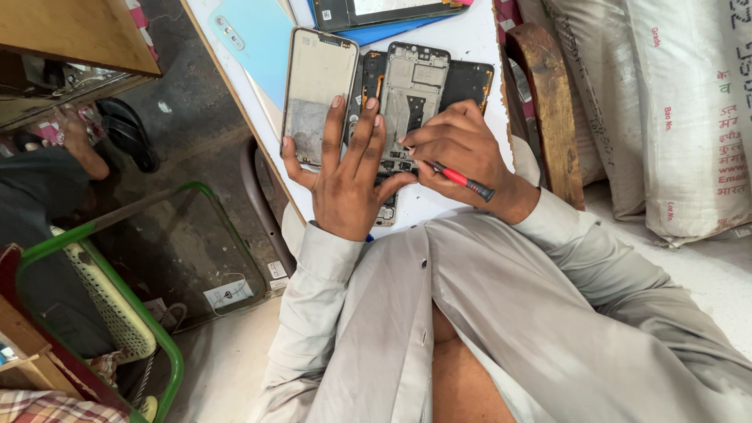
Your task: The person uses a screwdriver to remove screws from a disassembled smartphone chassis. They then use a small tool to pry and adjust internal components within the phone frame. The person continues to manipulate the phone parts on a cluttered workbench.
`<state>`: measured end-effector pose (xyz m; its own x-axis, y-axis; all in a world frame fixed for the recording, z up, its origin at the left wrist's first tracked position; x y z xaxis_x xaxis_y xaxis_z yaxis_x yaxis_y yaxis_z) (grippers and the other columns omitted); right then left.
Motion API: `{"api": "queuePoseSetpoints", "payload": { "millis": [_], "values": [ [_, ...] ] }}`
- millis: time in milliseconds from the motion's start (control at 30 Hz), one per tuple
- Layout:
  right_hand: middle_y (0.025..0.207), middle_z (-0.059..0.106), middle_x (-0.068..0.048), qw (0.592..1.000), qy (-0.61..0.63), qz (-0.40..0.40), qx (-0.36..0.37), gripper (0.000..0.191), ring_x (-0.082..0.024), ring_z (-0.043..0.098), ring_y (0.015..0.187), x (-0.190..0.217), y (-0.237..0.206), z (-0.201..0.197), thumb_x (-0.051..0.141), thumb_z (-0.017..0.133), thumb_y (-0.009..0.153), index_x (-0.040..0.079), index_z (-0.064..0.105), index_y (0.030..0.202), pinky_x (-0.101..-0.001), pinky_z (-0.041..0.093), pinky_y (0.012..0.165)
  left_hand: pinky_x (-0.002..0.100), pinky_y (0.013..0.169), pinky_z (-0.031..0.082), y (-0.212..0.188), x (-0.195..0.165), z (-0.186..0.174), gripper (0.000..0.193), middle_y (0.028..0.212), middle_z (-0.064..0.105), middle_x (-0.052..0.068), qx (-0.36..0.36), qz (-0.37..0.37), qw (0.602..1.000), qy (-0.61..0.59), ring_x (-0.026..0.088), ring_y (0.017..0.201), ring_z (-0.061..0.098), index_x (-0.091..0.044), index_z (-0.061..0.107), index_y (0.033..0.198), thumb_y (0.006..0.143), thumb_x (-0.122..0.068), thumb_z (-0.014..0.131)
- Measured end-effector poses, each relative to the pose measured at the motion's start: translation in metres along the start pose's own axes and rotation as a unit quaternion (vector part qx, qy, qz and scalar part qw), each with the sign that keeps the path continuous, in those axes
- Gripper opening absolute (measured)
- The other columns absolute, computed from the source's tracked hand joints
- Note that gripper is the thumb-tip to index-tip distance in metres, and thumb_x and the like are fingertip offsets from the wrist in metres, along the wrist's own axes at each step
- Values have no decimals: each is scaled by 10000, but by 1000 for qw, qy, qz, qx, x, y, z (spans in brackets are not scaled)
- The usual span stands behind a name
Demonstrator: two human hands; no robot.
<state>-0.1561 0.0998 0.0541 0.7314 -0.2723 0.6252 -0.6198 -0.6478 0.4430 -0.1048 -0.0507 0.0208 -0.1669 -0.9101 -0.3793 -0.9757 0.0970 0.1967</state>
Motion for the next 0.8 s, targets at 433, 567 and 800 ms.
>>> {"api": "queuePoseSetpoints", "payload": {
  "millis": [433,567,800],
  "values": [
    [1143,737,-45,1000,-8,0,-7,178,-245,641,1028,0,2,-5,19,790,852,54,686,992,-422,445,930,677,1186,-36,2,-3,-3,877,1628,444,-78,2,-3,1000,6,246,1555,314,-152,596,1444,748,-656,774],
    [1089,743,-13,999,0,-31,20,180,-218,639,976,3,1,0,34,820,824,83,692,942,-427,436,892,675,1184,-34,2,-2,-1,887,1623,443,-73,2,-7,1000,0,255,1550,311,-153,596,1445,738,-660,768],
    [1124,741,-40,1000,9,-3,-9,202,-234,652,994,0,1,-6,-1,799,825,63,665,962,-411,455,903,665,1190,-42,1,-4,-2,882,1618,456,-69,3,-3,1000,5,260,1555,310,-136,596,1445,755,-662,759]
  ]
}}
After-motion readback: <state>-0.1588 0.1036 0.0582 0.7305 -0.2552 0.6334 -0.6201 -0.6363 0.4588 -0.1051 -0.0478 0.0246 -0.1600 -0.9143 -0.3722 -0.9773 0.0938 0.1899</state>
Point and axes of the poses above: each hand's wrist, its own y-axis towards the middle knuckle, its own z-axis out of the palm, x = y × z, the point moved 7 cm from there along y, towards the middle knuckle
